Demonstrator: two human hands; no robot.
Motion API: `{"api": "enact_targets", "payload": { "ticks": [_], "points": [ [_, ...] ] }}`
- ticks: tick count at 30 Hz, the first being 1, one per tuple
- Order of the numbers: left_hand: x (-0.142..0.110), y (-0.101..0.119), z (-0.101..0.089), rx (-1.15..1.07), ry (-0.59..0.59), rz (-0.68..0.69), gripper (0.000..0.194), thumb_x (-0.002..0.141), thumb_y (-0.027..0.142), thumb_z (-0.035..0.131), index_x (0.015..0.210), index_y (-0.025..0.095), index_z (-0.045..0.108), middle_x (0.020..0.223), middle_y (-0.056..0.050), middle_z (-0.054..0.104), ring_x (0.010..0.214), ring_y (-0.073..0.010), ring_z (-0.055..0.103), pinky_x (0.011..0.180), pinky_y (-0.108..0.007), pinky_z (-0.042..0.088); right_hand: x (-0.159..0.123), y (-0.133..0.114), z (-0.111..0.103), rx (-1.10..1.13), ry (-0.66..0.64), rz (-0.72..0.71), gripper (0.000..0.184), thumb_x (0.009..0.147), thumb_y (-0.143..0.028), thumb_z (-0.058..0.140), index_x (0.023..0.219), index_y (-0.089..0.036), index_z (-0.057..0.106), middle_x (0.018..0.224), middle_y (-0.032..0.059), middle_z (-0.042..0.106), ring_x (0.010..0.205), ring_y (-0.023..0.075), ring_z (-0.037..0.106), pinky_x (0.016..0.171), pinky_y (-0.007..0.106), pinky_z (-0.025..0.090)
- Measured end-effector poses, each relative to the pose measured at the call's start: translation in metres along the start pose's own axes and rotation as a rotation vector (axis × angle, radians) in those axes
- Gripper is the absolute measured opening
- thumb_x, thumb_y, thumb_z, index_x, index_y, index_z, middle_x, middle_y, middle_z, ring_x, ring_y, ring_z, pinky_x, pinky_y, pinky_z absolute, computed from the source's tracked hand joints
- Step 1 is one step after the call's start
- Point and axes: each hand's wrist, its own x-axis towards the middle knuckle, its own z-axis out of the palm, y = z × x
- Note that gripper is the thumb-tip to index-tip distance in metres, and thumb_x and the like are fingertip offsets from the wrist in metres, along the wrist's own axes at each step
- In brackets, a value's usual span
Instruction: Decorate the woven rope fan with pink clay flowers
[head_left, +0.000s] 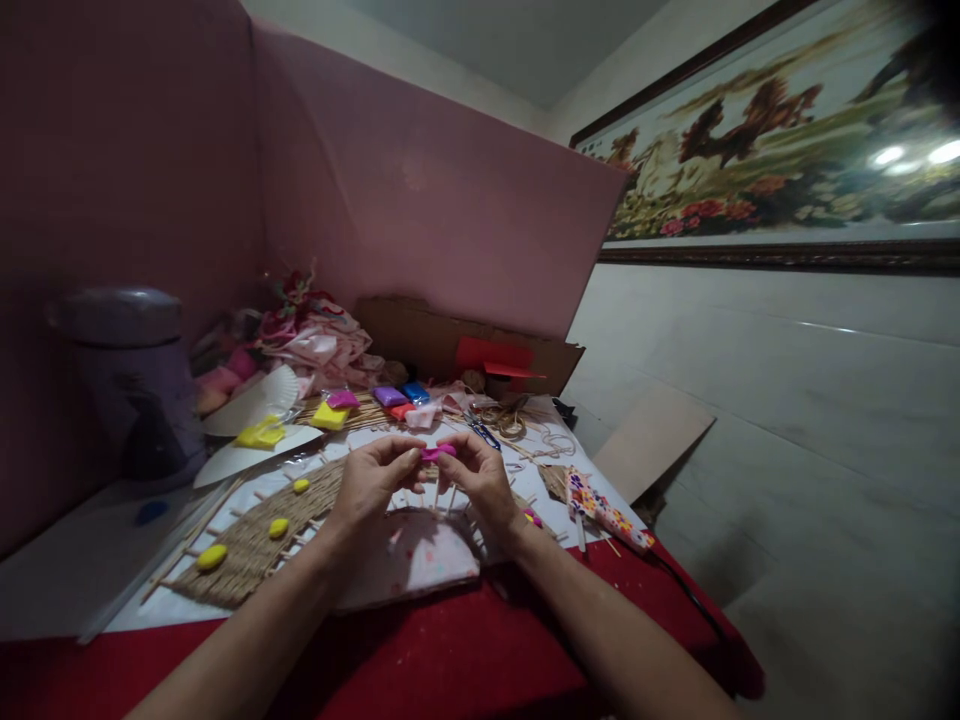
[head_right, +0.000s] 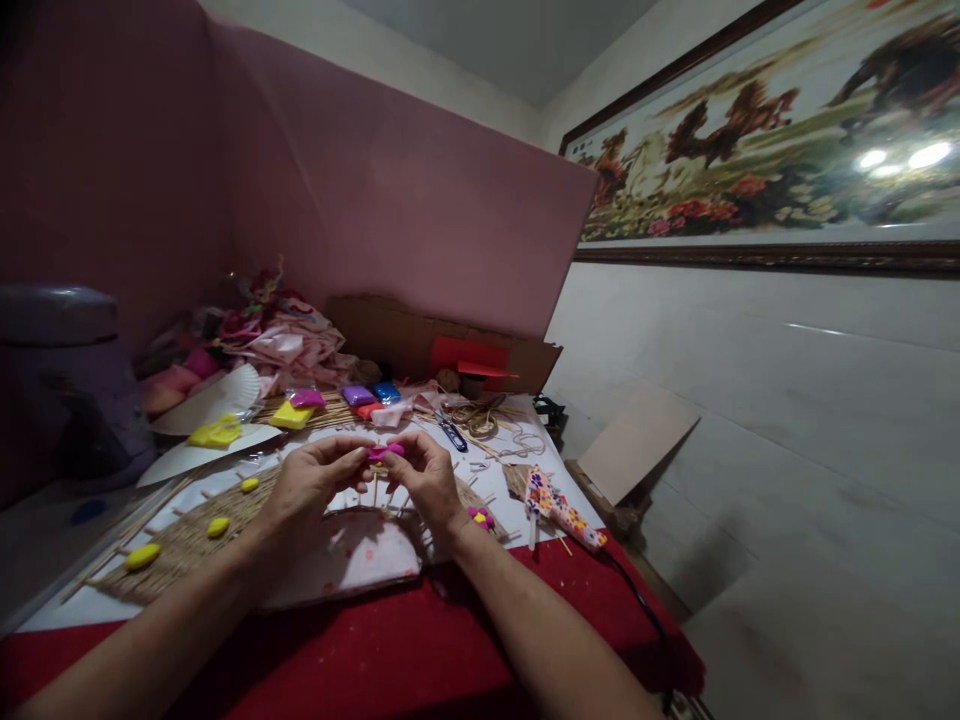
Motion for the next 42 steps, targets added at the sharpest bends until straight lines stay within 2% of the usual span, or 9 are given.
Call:
{"api": "enact_targets", "payload": {
  "ticks": [5, 10, 15, 21, 27, 31, 35, 38, 42],
  "points": [
    [-0.001, -0.002, 0.002, 0.277, -0.005, 0.176, 0.029, 0.061, 0.028, 0.073, 0.087, 0.013, 0.070, 0.064, -0.004, 0.065, 0.053, -0.0138, 0.056, 0.045, -0.024, 0.045, 0.000, -0.003, -0.003, -0.072, -0.015, -0.013, 0.023, 0.073, -0.031, 0.068, 0.091, -0.018, 0.060, 0.063, -0.0043, 0.056, 0.049, 0.0078, 0.050, 0.047, 0.021, 0.046],
    [-0.003, -0.004, 0.004, 0.438, 0.000, 0.285, 0.010, 0.065, 0.020, 0.067, 0.073, 0.019, 0.073, 0.068, -0.004, 0.067, 0.059, -0.0145, 0.057, 0.052, -0.022, 0.043, -0.001, -0.004, -0.002, -0.124, -0.042, -0.042, 0.019, 0.074, -0.031, 0.066, 0.089, -0.019, 0.063, 0.063, -0.0040, 0.055, 0.051, 0.0078, 0.050, 0.048, 0.020, 0.046],
    [-0.003, -0.006, 0.003, 0.539, 0.026, 0.376, 0.007, 0.064, 0.017, 0.064, 0.066, 0.019, 0.070, 0.060, -0.001, 0.064, 0.055, -0.0120, 0.053, 0.055, -0.021, 0.040, -0.003, -0.004, 0.001, -0.125, -0.089, -0.012, 0.019, 0.073, -0.032, 0.068, 0.086, -0.019, 0.062, 0.071, -0.0015, 0.058, 0.059, 0.0105, 0.056, 0.052, 0.023, 0.050],
    [0.004, -0.002, -0.006, 0.157, 0.206, 0.131, 0.014, 0.062, 0.021, 0.066, 0.075, 0.015, 0.063, 0.060, 0.000, 0.063, 0.048, -0.0106, 0.052, 0.047, -0.022, 0.043, -0.003, -0.012, 0.001, -0.036, 0.029, -0.036, 0.022, 0.074, -0.033, 0.067, 0.089, -0.019, 0.060, 0.064, -0.0031, 0.057, 0.053, 0.0097, 0.053, 0.051, 0.024, 0.049],
    [0.004, 0.002, -0.003, -0.149, -0.016, -0.120, 0.025, 0.064, 0.028, 0.072, 0.076, 0.010, 0.060, 0.059, -0.004, 0.063, 0.042, -0.0082, 0.051, 0.039, -0.019, 0.039, 0.002, -0.007, -0.007, 0.011, 0.058, 0.015, 0.028, 0.074, -0.042, 0.066, 0.088, -0.018, 0.061, 0.064, -0.0022, 0.057, 0.049, 0.0086, 0.050, 0.046, 0.023, 0.046],
    [0.002, 0.002, -0.003, -0.209, -0.006, -0.225, 0.026, 0.069, 0.035, 0.071, 0.069, 0.012, 0.058, 0.049, 0.001, 0.055, 0.035, -0.0042, 0.043, 0.033, -0.013, 0.030, 0.003, -0.005, -0.006, 0.093, 0.035, 0.085, 0.031, 0.071, -0.044, 0.069, 0.085, -0.017, 0.062, 0.064, -0.0018, 0.057, 0.048, 0.0081, 0.050, 0.044, 0.022, 0.044],
    [0.000, 0.005, -0.003, -0.269, -0.009, -0.263, 0.005, 0.071, 0.011, 0.066, 0.074, 0.010, 0.063, 0.056, -0.002, 0.059, 0.041, -0.0041, 0.048, 0.039, -0.013, 0.040, 0.003, -0.006, -0.006, 0.140, 0.041, 0.104, 0.031, 0.071, -0.044, 0.069, 0.083, -0.016, 0.062, 0.064, -0.0013, 0.058, 0.048, 0.0075, 0.049, 0.043, 0.020, 0.043],
    [-0.002, 0.008, -0.002, -0.296, -0.018, -0.277, 0.018, 0.067, -0.004, 0.060, 0.079, 0.009, 0.066, 0.071, -0.008, 0.066, 0.054, -0.0075, 0.058, 0.053, -0.017, 0.050, 0.002, -0.008, -0.006, 0.148, 0.082, 0.100, 0.030, 0.071, -0.042, 0.070, 0.083, -0.016, 0.061, 0.065, -0.0016, 0.057, 0.048, 0.0074, 0.050, 0.043, 0.020, 0.042],
    [-0.001, 0.006, -0.003, -0.268, -0.017, -0.273, 0.021, 0.064, -0.002, 0.066, 0.081, 0.010, 0.066, 0.074, -0.008, 0.067, 0.056, -0.0082, 0.059, 0.054, -0.017, 0.050, 0.002, -0.010, -0.006, 0.115, 0.114, 0.108, 0.030, 0.072, -0.042, 0.069, 0.085, -0.017, 0.061, 0.065, -0.0018, 0.057, 0.048, 0.0073, 0.050, 0.043, 0.019, 0.041]
  ]
}}
